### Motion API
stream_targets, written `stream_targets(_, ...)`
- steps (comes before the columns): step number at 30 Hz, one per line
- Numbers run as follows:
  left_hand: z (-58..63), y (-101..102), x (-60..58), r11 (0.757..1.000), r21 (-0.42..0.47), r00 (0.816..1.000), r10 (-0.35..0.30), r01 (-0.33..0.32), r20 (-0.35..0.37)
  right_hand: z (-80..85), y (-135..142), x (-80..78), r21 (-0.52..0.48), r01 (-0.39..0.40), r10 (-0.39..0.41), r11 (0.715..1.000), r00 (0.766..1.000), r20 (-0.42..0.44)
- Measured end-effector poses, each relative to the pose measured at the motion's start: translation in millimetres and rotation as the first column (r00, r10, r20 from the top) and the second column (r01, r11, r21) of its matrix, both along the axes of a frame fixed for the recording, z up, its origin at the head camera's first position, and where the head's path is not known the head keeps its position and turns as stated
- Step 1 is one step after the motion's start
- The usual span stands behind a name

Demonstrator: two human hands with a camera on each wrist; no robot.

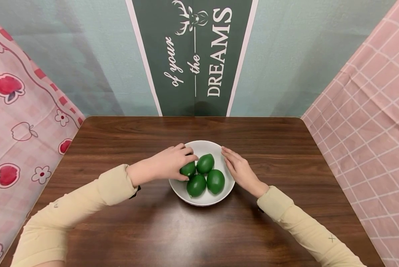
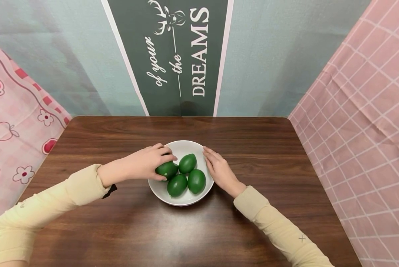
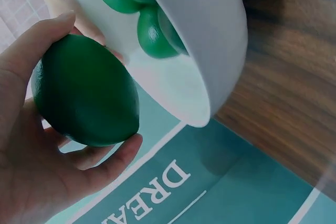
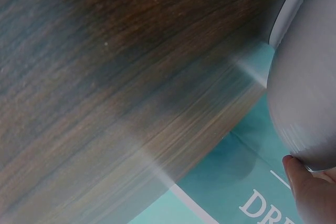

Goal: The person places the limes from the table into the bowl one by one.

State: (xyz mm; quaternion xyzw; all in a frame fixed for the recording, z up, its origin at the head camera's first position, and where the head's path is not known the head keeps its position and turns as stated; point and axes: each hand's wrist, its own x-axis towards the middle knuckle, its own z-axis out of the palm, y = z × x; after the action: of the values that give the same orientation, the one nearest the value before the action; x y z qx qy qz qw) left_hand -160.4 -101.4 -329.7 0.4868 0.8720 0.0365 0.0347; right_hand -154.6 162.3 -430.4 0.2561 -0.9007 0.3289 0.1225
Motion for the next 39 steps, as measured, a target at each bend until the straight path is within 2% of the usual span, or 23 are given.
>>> stream_targets(12,-13.3,0.5,15.2,0.999,0.006,0.999,-0.036,0.036,-0.032,-0.7,0.5,-0.4,-0.002,0.006,-0.006,1.000,1.000,0.000)
stream_targets(17,-20.2,-0.3,20.4,1.000,0.013,1.000,-0.004,0.004,0.031,-0.9,1.1,-0.6,-0.001,0.006,-0.006,1.000,1.000,0.002)
stream_targets(21,-22.5,-1.9,21.3,0.999,0.047,0.998,-0.006,0.003,0.064,-0.4,1.4,-0.6,0.001,0.004,-0.004,1.000,1.000,-0.004)
stream_targets(26,-22.0,-6.0,14.9,0.995,0.099,0.999,-0.017,0.013,0.035,1.2,2.5,-0.9,0.008,0.003,-0.003,1.000,1.000,0.003)
stream_targets(31,-24.6,-11.8,4.5,0.989,0.150,0.999,0.004,-0.011,0.048,4.1,4.8,-3.1,-0.001,0.018,-0.018,1.000,1.000,0.018)
stream_targets(35,-27.7,-17.5,-5.6,0.982,0.182,0.997,0.039,-0.050,0.062,7.6,8.7,-7.7,-0.005,0.047,-0.046,0.999,0.999,0.024)
stream_targets(39,-30.1,-24.9,-16.5,0.971,0.210,0.992,0.103,-0.116,0.072,11.6,13.8,-16.7,0.018,0.067,-0.067,0.998,0.998,0.014)
